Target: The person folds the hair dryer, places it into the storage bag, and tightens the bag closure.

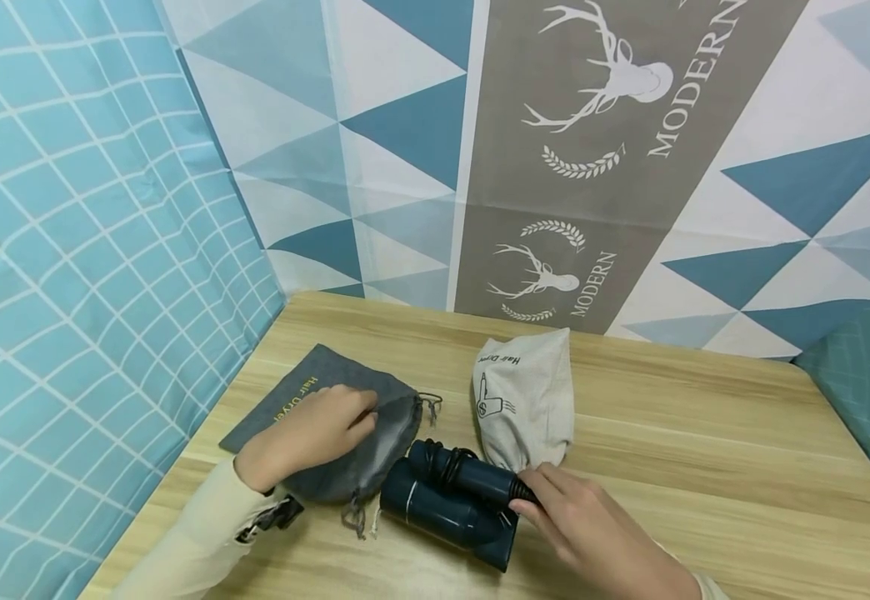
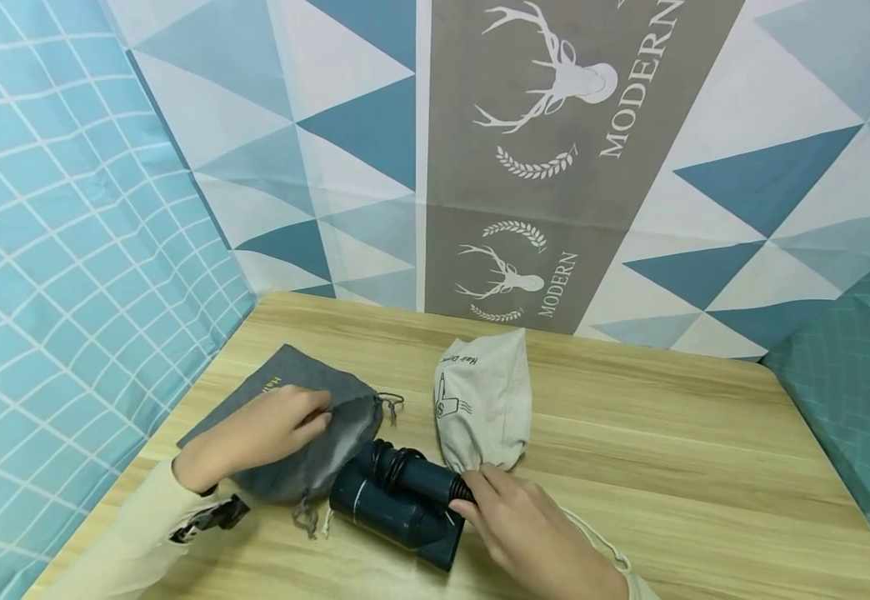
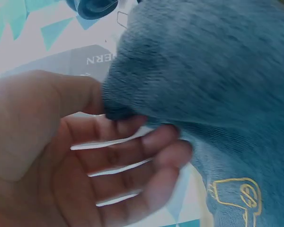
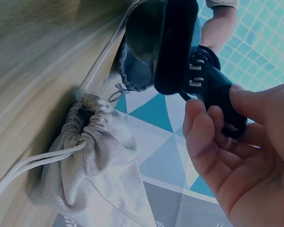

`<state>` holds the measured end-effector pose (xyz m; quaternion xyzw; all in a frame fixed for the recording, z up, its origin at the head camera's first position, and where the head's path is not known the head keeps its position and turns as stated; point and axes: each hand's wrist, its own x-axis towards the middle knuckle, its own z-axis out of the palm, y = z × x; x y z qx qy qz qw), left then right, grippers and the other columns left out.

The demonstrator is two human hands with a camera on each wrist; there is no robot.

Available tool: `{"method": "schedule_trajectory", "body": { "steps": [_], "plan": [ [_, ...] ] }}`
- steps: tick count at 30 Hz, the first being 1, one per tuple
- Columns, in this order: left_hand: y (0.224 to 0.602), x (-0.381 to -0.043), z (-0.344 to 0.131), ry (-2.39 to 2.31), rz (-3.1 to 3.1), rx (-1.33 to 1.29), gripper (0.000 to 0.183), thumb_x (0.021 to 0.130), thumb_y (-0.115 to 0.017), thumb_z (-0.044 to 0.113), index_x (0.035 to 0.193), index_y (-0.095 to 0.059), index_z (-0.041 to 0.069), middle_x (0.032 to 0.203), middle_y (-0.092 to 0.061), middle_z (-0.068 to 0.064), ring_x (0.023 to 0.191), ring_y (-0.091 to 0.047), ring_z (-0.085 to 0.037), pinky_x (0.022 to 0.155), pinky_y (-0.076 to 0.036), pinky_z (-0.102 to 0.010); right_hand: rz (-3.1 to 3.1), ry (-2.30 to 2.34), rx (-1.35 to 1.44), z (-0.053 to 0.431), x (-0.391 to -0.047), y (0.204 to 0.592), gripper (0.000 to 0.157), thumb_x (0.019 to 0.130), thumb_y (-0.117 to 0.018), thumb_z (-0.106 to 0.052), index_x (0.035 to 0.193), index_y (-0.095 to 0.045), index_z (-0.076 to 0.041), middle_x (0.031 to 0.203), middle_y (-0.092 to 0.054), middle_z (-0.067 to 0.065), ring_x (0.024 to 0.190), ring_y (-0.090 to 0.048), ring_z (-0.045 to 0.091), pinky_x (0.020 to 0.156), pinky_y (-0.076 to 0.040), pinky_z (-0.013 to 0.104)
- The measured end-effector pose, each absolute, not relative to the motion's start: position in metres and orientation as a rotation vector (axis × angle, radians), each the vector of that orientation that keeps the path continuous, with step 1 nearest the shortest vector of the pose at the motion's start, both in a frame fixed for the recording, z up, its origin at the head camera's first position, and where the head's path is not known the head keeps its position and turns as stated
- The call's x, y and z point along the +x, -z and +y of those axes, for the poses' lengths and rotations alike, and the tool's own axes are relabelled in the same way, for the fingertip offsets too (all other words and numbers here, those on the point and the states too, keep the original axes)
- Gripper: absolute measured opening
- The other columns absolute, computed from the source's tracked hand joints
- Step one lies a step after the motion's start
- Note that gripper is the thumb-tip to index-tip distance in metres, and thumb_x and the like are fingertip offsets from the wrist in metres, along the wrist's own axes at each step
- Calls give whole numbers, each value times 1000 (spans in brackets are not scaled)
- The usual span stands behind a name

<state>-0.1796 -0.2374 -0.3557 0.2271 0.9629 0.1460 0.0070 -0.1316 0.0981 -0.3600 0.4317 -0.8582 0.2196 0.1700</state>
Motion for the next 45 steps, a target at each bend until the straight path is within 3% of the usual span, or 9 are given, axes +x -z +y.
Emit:
{"method": "schedule_trajectory", "body": {
  "steps": [11, 17, 22, 24, 28, 34, 45],
  "plan": [
    [327, -178, -239, -495, 3305, 775, 29, 93, -42, 26, 65, -38, 22, 52, -32, 7, 43, -29, -5, 41, -26, -20, -2552, -514, 1266, 97, -127, 359, 28, 86, -60, -28, 105, -60, -8, 95, -59, -5, 75, -57, 2, 62, -48, 16],
    [319, -178, -240, -454, 3273, 770, 27, 92, -45, 27, 65, -39, 23, 53, -34, 8, 44, -31, -4, 41, -28, -21, -2933, -379, 1120, 95, -125, 360, 47, 93, -39, -43, 123, -51, -9, 110, -54, -1, 96, -55, 11, 76, -50, 29],
    [323, -178, -238, -403, 3168, 738, 26, 92, -46, 27, 66, -41, 24, 54, -36, 9, 43, -32, -4, 41, -29, -20, -2863, -368, 1139, 95, -125, 368, 33, 91, -43, -45, 100, -56, -16, 88, -46, -13, 73, -48, 1, 60, -47, 20],
    [325, -178, -237, -398, 3139, 727, 26, 92, -46, 26, 67, -42, 24, 54, -37, 8, 43, -33, -4, 41, -29, -20, -2763, -351, 1166, 94, -125, 370, 24, 90, -48, -41, 88, -55, -18, 79, -42, -14, 61, -42, -1, 51, -41, 17],
    [329, -178, -237, -389, 3088, 727, 24, 92, -45, 26, 69, -44, 24, 54, -38, 7, 42, -34, -3, 40, -29, -19, -2627, -320, 1183, 93, -126, 373, 22, 89, -54, -35, 80, -51, -16, 70, -36, -12, 50, -31, -1, 42, -29, 14],
    [332, -179, -234, -356, 3059, 758, 24, 93, -45, 24, 69, -44, 23, 53, -38, 7, 42, -33, -3, 40, -27, -18, -2498, -382, 1186, 94, -129, 373, 22, 90, -53, -34, 81, -50, -14, 69, -36, -12, 50, -28, -1, 42, -25, 10],
    [331, -173, -222, -426, 3077, 873, 24, 93, -43, 23, 69, -44, 25, 53, -38, 10, 42, -33, -1, 41, -28, -17, -2316, -465, 1071, 95, -133, 370, 32, 95, -38, -36, 79, -48, -11, 69, -36, -9, 49, -27, -1, 39, -23, 10]
  ]
}}
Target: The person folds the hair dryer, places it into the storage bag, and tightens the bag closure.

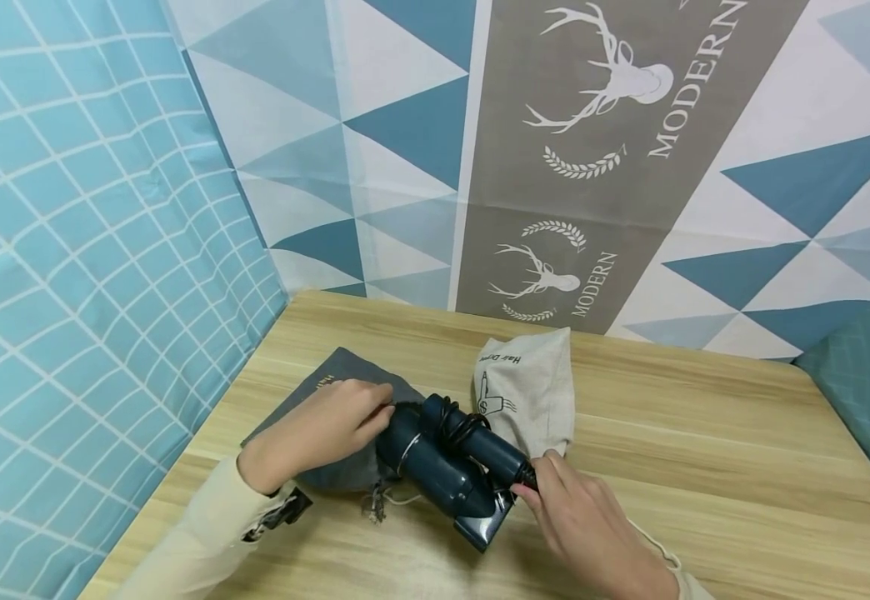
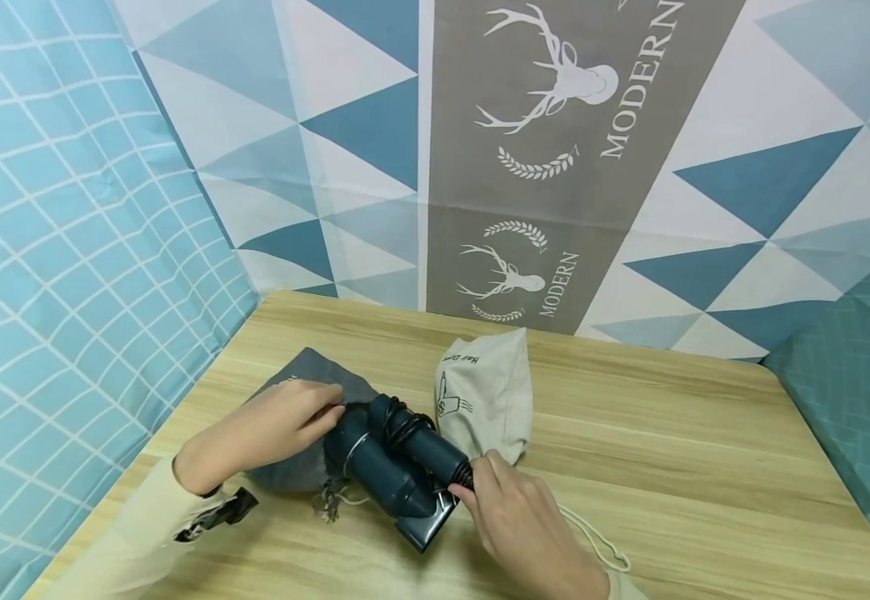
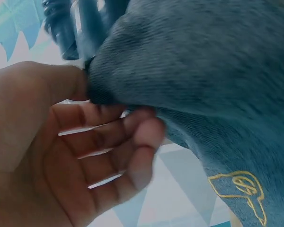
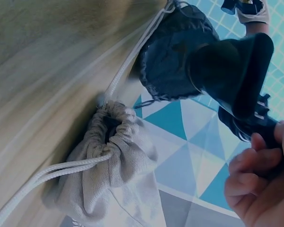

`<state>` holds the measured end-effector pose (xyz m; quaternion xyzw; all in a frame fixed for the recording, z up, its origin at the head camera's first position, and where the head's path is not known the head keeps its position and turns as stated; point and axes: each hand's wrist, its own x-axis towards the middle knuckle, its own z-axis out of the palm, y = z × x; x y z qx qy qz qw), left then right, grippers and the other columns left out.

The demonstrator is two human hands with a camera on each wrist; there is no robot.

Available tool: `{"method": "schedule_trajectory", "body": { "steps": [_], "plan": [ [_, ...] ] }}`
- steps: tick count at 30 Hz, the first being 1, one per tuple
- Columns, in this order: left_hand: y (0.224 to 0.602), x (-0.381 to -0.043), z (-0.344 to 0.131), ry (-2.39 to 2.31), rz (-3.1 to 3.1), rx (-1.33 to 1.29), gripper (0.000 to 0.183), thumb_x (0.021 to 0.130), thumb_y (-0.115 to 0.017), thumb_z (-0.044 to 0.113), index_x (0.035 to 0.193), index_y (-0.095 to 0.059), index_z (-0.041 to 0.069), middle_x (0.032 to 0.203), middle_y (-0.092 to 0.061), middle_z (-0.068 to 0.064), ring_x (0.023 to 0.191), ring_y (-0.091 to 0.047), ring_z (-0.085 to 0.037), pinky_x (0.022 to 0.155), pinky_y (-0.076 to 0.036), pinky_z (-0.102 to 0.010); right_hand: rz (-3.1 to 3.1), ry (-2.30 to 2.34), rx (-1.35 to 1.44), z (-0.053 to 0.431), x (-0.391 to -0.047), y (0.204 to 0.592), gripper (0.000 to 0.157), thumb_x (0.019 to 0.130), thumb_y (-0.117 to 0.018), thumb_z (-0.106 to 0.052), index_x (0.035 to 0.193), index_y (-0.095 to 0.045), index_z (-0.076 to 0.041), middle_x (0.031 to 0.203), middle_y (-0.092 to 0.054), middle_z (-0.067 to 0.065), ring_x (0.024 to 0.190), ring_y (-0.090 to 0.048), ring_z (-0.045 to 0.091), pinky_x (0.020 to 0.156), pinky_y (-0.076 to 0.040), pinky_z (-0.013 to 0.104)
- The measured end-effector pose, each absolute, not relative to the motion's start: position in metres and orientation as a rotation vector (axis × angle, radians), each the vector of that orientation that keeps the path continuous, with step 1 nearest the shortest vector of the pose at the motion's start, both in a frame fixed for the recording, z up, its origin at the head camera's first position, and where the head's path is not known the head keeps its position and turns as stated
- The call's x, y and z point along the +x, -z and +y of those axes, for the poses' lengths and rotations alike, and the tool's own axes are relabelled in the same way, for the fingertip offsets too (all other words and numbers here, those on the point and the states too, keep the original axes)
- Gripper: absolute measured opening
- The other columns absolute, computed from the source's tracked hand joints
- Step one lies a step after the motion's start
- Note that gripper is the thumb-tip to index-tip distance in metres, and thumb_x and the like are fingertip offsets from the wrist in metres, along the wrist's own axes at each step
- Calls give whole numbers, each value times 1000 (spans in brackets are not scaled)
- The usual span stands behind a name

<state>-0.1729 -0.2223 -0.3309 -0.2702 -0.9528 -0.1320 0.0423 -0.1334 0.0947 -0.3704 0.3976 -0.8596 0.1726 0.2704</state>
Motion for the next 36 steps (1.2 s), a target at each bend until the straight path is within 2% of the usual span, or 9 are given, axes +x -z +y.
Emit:
{"method": "schedule_trajectory", "body": {
  "steps": [8, 18, 24, 29, 36],
  "plan": [
    [328, -171, -217, 521, -2767, -826, 24, 94, -39, 26, 70, -41, 25, 51, -32, 10, 40, -28, -1, 39, -27, -17, -2271, -443, 1114, 91, -133, 376, 33, 95, -39, -36, 78, -49, -10, 69, -38, -6, 50, -27, 1, 39, -24, 11],
    [326, -169, -213, 503, -2702, -860, 23, 95, -37, 28, 73, -42, 23, 51, -31, 10, 40, -26, -1, 39, -25, -17, -2250, -381, 1189, 86, -133, 379, 33, 94, -42, -37, 75, -49, -12, 66, -33, -9, 51, -21, 0, 41, -18, 10],
    [329, -167, -213, 474, -2719, -842, 20, 94, -40, 26, 74, -42, 23, 50, -31, 11, 39, -26, -1, 38, -25, -17, -2158, -357, 1260, 79, -132, 365, 33, 94, -42, -34, 80, -54, -7, 68, -39, -4, 53, -28, 3, 42, -24, 13],
    [328, -172, -210, 470, -2702, -885, 12, 94, -40, 24, 83, -44, 20, 50, -30, 11, 38, -24, 0, 38, -22, -17, -2043, -305, 1288, 75, -134, 357, 38, 95, -40, -33, 84, -57, -1, 69, -43, 0, 54, -35, 9, 42, -29, 18],
    [314, -180, -195, 478, -2581, -930, 9, 93, -39, 24, 90, -47, 19, 55, -32, 11, 41, -27, 0, 38, -24, -16, -2081, -327, 1218, 74, -146, 354, 39, 96, -38, -34, 82, -55, -2, 68, -39, -1, 50, -29, 9, 41, -27, 19]
  ]
}}
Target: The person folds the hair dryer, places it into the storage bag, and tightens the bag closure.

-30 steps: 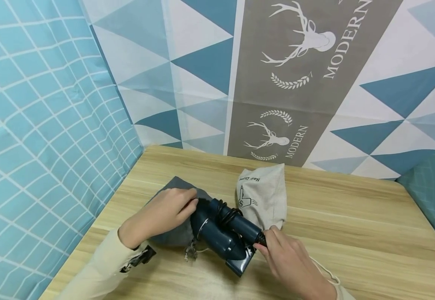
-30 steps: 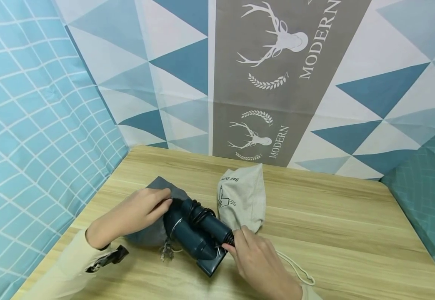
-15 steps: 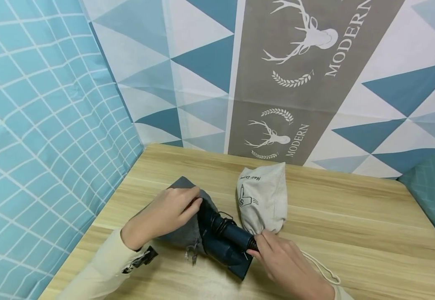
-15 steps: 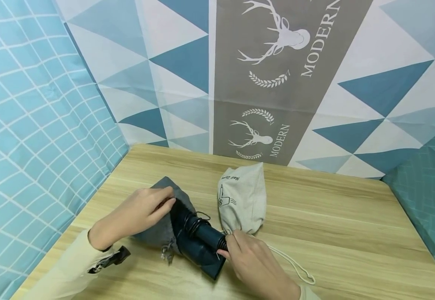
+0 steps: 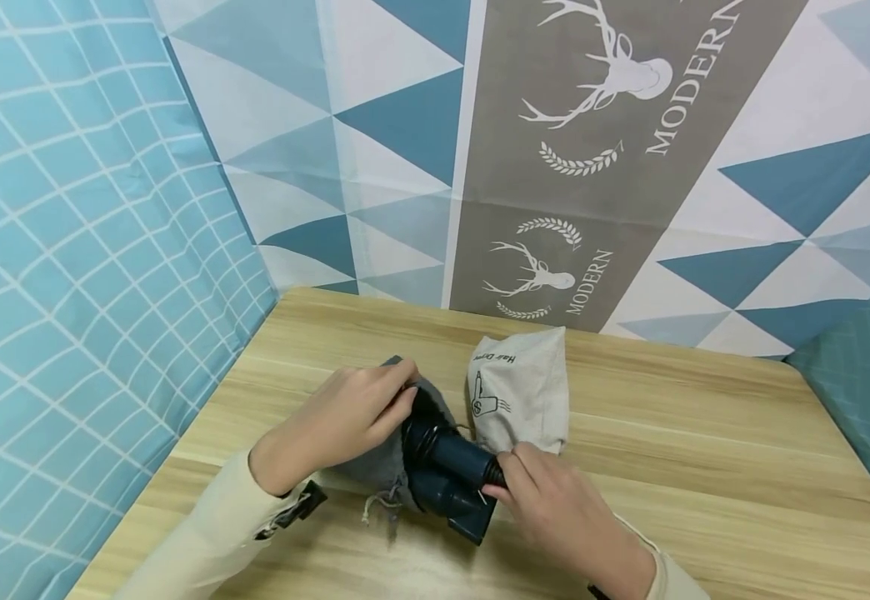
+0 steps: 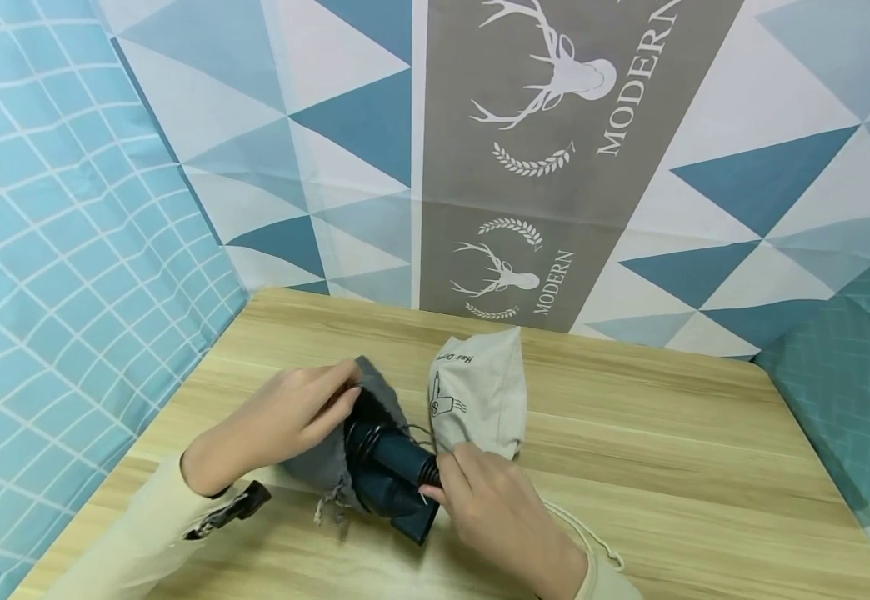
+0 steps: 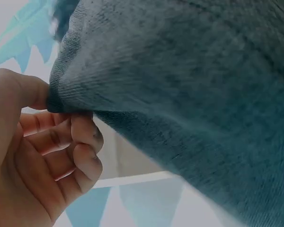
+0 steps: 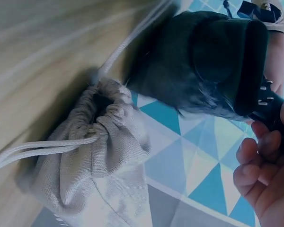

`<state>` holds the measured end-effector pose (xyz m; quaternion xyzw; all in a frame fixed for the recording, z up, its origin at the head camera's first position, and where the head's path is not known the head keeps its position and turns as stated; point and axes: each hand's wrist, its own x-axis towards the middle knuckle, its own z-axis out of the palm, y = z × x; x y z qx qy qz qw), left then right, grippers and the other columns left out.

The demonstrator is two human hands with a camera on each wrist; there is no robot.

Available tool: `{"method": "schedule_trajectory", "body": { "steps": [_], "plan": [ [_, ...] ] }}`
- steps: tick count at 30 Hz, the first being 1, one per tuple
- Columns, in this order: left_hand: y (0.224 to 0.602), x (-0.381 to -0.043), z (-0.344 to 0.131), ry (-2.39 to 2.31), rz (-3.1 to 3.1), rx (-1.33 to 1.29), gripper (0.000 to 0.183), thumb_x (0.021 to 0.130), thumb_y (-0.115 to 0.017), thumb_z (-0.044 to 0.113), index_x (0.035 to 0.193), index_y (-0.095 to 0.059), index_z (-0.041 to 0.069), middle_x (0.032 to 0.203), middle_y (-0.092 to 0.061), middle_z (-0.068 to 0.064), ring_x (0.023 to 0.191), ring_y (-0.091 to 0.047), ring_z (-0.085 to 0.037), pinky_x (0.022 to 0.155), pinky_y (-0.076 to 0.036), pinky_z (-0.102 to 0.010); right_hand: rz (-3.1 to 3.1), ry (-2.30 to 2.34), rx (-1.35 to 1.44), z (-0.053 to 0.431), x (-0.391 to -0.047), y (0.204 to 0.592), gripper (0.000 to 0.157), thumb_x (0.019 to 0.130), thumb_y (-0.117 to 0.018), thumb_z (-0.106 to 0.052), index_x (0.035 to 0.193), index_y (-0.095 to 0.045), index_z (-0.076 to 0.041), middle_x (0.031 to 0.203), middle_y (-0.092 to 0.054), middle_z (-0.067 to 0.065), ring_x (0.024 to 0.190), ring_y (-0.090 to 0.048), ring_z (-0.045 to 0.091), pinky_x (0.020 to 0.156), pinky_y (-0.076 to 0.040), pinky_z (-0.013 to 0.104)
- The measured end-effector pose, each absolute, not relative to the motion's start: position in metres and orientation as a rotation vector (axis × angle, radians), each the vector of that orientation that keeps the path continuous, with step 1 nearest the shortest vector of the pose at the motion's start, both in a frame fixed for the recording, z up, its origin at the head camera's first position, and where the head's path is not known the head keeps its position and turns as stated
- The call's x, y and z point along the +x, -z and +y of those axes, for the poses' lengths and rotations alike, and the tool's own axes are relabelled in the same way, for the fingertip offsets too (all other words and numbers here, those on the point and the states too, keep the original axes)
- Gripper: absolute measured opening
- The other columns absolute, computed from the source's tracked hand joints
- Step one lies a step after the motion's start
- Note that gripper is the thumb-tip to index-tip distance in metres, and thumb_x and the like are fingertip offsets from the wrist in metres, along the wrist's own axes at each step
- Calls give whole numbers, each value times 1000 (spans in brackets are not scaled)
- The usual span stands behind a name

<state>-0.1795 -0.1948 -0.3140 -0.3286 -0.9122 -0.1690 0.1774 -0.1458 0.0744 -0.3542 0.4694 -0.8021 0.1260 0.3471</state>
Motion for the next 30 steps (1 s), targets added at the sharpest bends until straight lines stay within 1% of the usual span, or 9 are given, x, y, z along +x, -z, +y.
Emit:
{"method": "schedule_trajectory", "body": {
  "steps": [5, 9, 18, 25, 30],
  "plan": [
    [301, -179, -192, 414, -2560, -927, 10, 93, -41, 23, 88, -45, 15, 56, -32, 9, 41, -28, -3, 38, -24, -17, -2157, -435, 1110, 79, -155, 364, 35, 95, -40, -35, 78, -52, -8, 66, -37, -5, 48, -29, 6, 41, -26, 17],
    [297, -178, -192, 365, -2583, -924, 10, 93, -42, 24, 88, -45, 16, 58, -34, 11, 40, -29, -2, 37, -25, -17, -2209, -460, 1019, 80, -158, 368, 32, 94, -41, -35, 76, -52, -10, 65, -38, -7, 46, -32, 4, 39, -27, 16],
    [306, -181, -187, 291, -2645, -961, 8, 94, -43, 23, 92, -45, 15, 62, -38, 12, 40, -33, -2, 37, -28, -17, -2369, -443, 905, 80, -158, 375, 24, 90, -52, -32, 73, -47, -14, 64, -38, -9, 45, -33, 5, 39, -27, 18],
    [314, -180, -182, 270, -2702, -962, 9, 94, -41, 24, 95, -46, 17, 63, -41, 12, 42, -36, -1, 38, -31, -17, -2390, -384, 927, 76, -155, 377, 26, 91, -48, -34, 79, -51, -11, 65, -40, -7, 44, -33, 5, 38, -26, 18],
    [317, -181, -181, 258, -2699, -981, 11, 94, -41, 25, 97, -48, 17, 66, -44, 11, 44, -36, 0, 40, -31, -17, -2360, -361, 984, 72, -148, 376, 28, 91, -49, -35, 86, -54, -7, 68, -43, -4, 43, -34, 5, 35, -25, 18]
  ]
}}
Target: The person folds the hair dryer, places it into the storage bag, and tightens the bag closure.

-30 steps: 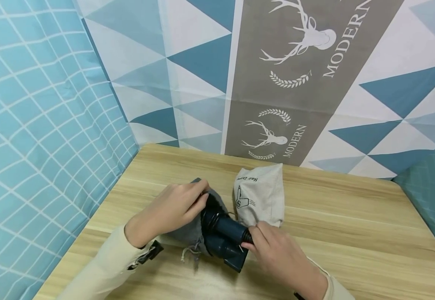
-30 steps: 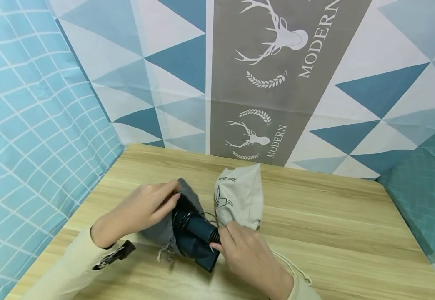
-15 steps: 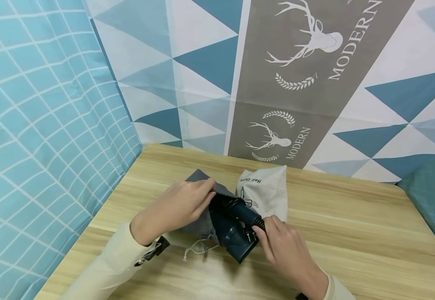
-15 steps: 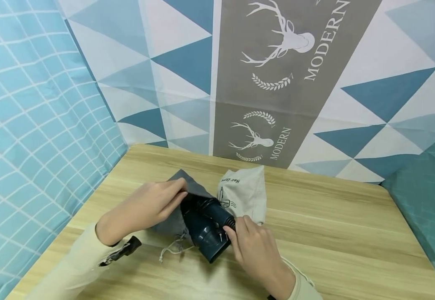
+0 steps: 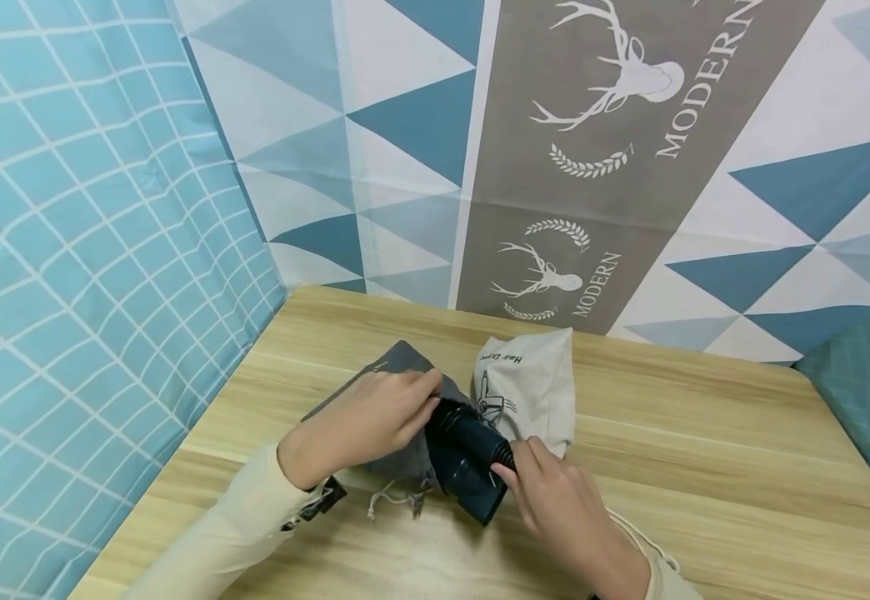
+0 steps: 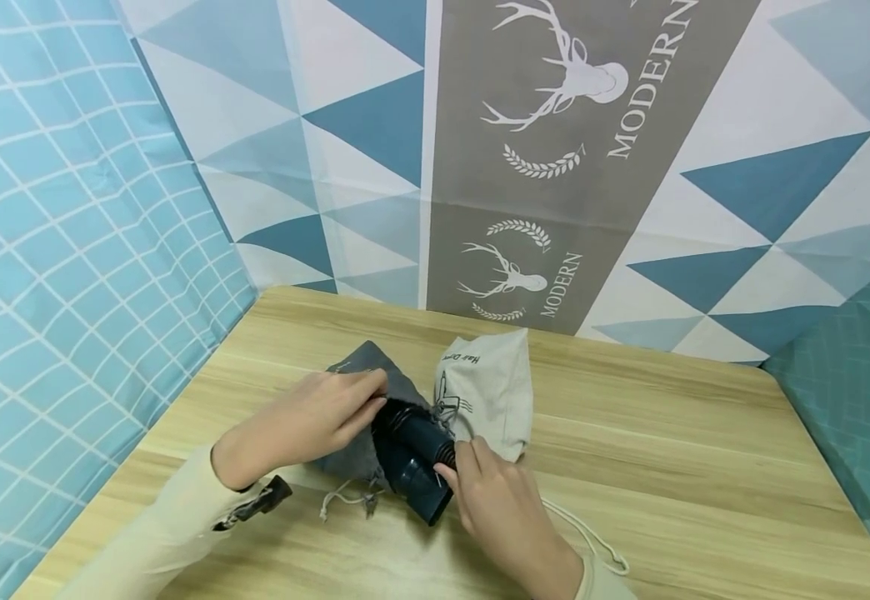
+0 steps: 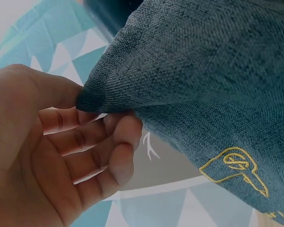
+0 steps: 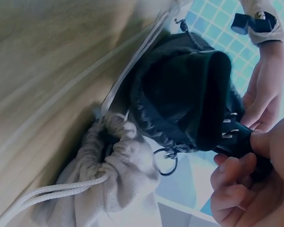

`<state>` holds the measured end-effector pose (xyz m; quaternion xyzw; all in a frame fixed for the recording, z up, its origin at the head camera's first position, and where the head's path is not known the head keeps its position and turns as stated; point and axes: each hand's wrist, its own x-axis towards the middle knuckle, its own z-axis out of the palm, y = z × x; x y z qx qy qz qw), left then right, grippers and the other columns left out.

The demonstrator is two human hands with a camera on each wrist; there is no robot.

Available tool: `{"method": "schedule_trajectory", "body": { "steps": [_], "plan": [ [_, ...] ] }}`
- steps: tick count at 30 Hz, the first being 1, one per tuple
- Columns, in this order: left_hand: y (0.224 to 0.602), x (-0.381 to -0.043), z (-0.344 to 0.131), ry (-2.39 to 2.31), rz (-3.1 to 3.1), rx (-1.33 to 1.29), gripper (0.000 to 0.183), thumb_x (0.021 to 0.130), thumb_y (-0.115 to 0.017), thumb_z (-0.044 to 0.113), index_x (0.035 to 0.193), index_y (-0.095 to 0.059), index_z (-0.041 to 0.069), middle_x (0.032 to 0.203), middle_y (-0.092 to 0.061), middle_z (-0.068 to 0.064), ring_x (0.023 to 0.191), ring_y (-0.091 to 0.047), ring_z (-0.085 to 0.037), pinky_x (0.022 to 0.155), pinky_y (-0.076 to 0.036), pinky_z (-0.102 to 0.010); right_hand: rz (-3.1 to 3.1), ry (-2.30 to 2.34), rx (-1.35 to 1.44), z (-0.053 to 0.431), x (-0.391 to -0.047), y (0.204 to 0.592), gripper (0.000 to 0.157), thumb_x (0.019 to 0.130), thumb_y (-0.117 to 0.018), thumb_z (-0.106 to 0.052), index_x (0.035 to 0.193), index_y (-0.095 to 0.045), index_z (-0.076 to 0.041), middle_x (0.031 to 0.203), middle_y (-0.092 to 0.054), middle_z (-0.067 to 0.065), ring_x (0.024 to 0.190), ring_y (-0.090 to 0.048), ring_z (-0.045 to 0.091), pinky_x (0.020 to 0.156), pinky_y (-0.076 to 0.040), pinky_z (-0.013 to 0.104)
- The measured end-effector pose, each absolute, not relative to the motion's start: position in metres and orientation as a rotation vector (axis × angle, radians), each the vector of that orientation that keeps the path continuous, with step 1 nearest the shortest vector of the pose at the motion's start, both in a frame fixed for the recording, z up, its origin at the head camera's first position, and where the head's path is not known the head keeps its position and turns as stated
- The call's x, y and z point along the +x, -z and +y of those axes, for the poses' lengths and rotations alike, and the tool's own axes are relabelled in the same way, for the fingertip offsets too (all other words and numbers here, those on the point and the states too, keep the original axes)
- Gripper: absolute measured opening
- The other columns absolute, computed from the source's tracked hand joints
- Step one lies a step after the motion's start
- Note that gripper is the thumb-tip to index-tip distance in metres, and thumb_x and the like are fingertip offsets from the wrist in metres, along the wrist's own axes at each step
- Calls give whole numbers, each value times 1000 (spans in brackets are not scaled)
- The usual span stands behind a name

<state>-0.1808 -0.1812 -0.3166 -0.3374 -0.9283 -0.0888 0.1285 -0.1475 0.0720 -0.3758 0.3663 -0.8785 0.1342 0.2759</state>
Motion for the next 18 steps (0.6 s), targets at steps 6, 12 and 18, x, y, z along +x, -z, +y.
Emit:
{"method": "schedule_trajectory", "body": {
  "steps": [6, 12, 18],
  "plan": [
    [315, -181, -181, 289, -2695, -970, 9, 94, -42, 24, 95, -48, 18, 65, -41, 13, 45, -36, 0, 41, -32, -18, -2319, -343, 1036, 70, -147, 378, 33, 94, -42, -35, 92, -54, -5, 69, -40, -2, 42, -28, 4, 34, -18, 16],
    [316, -176, -173, 342, -2662, -1038, 11, 95, -40, 27, 96, -49, 19, 68, -43, 13, 46, -36, 0, 42, -31, -17, -2262, -365, 1029, 69, -147, 380, 38, 97, -34, -35, 92, -54, -3, 70, -40, -1, 41, -29, 6, 33, -20, 16],
    [313, -170, -169, 387, -2599, -1070, 11, 94, -41, 25, 92, -49, 18, 68, -40, 12, 46, -35, -1, 40, -29, -15, -2319, -533, 908, 72, -151, 379, 22, 94, -46, -28, 86, -53, -8, 72, -45, -4, 49, -38, 6, 39, -32, 18]
  ]
}}
